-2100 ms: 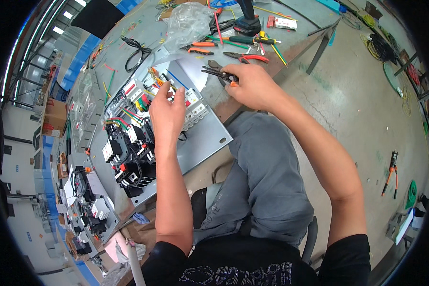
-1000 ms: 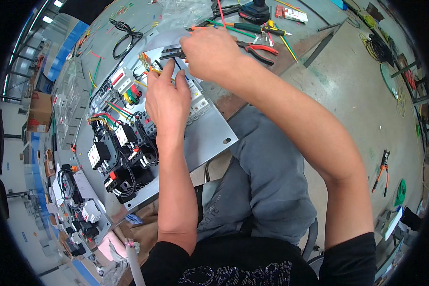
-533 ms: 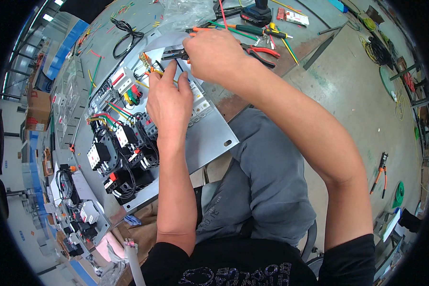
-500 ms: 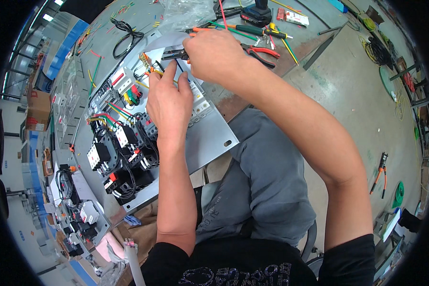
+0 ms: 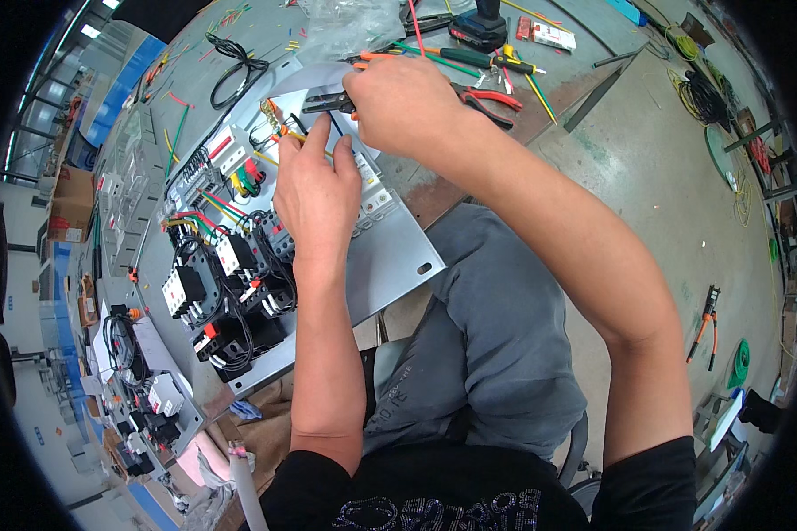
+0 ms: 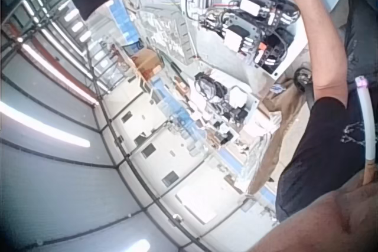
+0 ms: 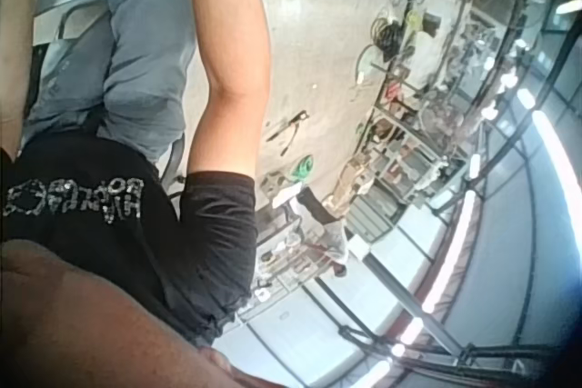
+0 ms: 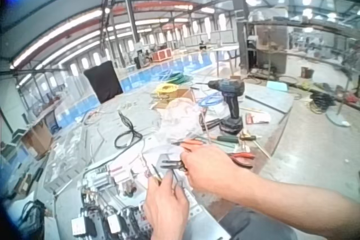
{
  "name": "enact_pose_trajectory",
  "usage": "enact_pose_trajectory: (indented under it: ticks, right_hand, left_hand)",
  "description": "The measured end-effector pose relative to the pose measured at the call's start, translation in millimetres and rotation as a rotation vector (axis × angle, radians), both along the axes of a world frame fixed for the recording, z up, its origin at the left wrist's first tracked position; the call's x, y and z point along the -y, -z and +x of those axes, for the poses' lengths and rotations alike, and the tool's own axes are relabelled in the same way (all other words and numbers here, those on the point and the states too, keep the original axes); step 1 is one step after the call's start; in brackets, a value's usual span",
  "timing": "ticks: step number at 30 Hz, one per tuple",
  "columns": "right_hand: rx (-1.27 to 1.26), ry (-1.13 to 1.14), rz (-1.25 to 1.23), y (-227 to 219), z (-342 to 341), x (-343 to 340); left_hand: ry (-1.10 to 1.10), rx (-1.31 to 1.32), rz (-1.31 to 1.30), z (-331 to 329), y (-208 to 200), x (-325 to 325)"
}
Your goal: The person strips insulation from multiple colored wires using pliers and inserts them into terminals on an electrical panel. They then use a power drill to tighten the terminal screws, securing the wires in place.
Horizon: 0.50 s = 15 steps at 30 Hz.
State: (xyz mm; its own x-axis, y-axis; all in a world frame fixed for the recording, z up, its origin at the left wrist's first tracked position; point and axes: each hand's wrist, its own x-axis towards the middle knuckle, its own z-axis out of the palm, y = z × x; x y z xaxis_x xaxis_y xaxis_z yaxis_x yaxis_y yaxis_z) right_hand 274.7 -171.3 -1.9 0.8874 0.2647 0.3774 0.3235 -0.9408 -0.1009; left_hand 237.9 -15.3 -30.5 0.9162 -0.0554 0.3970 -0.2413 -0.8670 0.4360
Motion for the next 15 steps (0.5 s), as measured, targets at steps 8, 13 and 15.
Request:
enact_pose_trajectory:
  ticks: [8,13,15]
  right_hand:
    - [-0.016,0.022,0.012,-1.2,0.3,-1.1]
    - [-0.001,0.008,0.000,-0.3,1.0,1.1]
    - [0.002,0.001,0.008,-1.1,-0.2,0.9]
  left_hand:
    - [-0.018,-0.038,-0.017,-0.8,-3.5,0.8]
    - [-0.014,-0.029,-0.016,-0.1,-1.1,1.0]
    - [-0.017,-0.029,-0.016,0.1,-0.5,0.1]
